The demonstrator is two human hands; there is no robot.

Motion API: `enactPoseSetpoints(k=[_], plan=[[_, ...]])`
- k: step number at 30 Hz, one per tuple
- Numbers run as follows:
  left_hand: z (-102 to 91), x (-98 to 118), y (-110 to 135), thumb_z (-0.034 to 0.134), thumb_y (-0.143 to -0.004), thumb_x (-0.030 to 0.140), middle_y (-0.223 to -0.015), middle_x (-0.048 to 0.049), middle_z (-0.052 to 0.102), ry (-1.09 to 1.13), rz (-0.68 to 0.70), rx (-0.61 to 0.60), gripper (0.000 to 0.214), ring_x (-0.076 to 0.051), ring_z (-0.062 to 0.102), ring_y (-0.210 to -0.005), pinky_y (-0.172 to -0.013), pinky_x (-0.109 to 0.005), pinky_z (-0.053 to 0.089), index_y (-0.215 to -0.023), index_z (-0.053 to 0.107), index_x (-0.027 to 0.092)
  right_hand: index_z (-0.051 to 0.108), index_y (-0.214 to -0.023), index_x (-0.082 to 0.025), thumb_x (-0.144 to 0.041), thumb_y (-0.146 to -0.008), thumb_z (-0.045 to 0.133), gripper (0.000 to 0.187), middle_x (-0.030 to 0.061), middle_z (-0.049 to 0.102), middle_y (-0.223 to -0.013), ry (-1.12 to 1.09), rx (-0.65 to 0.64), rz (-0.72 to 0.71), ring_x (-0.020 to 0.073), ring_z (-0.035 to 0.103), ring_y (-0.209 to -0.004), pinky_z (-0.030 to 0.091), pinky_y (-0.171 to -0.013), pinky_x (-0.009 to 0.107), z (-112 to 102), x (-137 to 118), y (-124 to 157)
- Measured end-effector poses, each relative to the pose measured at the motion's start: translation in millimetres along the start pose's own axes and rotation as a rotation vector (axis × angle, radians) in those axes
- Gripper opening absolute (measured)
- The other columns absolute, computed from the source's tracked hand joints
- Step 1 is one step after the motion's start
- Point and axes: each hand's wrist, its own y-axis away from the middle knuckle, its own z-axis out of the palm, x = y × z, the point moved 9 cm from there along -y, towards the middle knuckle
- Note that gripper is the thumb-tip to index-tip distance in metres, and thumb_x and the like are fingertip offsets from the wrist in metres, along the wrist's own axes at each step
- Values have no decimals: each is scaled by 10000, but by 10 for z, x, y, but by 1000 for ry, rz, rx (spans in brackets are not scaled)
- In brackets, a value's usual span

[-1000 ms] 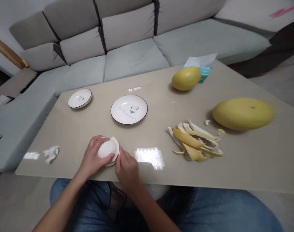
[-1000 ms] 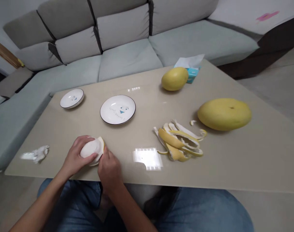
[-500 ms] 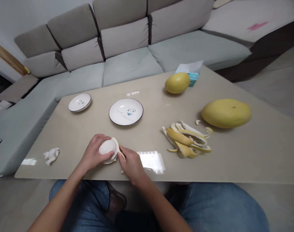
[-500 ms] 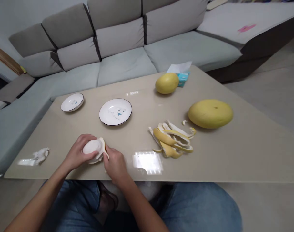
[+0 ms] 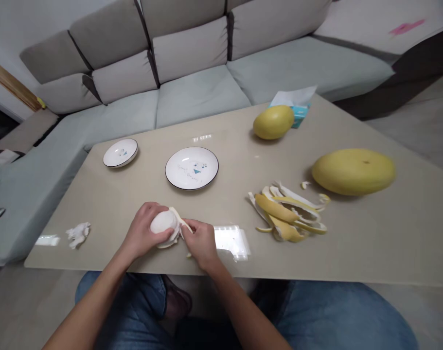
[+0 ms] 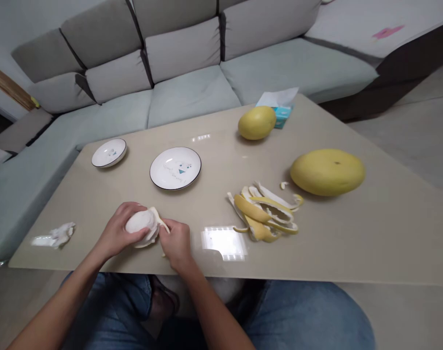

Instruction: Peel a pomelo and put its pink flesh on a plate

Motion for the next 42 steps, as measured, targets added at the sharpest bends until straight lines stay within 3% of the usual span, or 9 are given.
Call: enactPoseSetpoints(k=[4,9,15,19,26,35,42], plan=[[-4,12,39,712,-757,285,-1167,-97,574,-6,22,-8,423,-284,533,-1153,-1001,-461,451,-1157,585,226,753,-989,-164,-163,-912,469,294,43,764,-846,-31,-40,-35,166,670,-724,472,-661,210,-46,-21,48],[-5,-13,67,714,-765,296,-1233,-96,540,9,24,-32,448,-281,526,-1185,-1016,-455,448,-1186,566,253,644,-1250,-142,-119,-905,465,389,122,746,-988,104,-62,-74,225,673,-855,471,-753,277,39,-110,68],[16,-46,38,720,-754,273,-1229,-100,537,0,-20,-31,453,-287,528,-1184,-1014,-463,451,-1181,570,255,743,-1005,-163,-118,-895,498,272,94,764,-931,81,-82,7,209,688,-821,479,-742,269,38,1,-117],[13,-15,51,721,-755,281,-1217,-107,539,-8,-1,-25,452,-293,539,-1168,-1003,-463,459,-1179,572,241,746,-978,-169,-140,-914,509,247,44,779,-915,4,-135,-3,159,703,-774,500,-690,212,-4,87,-206],[8,-13,91,720,-754,275,-1261,-112,514,1,34,-39,463,-289,530,-1185,-1012,-464,451,-1189,565,251,707,-1117,-188,-121,-895,537,287,84,757,-1012,74,-153,-78,201,676,-875,452,-768,256,39,-38,-154],[-6,-72,81,737,-729,275,-1250,-101,534,43,14,-41,474,-291,545,-1182,-1007,-449,467,-1175,576,271,746,-929,-177,-208,-925,576,173,65,768,-887,134,-201,-12,169,675,-762,419,-663,230,29,27,-398],[10,-89,78,743,-730,269,-1275,-99,512,70,26,-87,485,-286,528,-1198,-1027,-447,445,-1187,580,273,717,-782,-175,-142,-886,568,184,65,740,-801,192,-302,-100,165,618,-691,340,-615,247,81,-180,-404]])
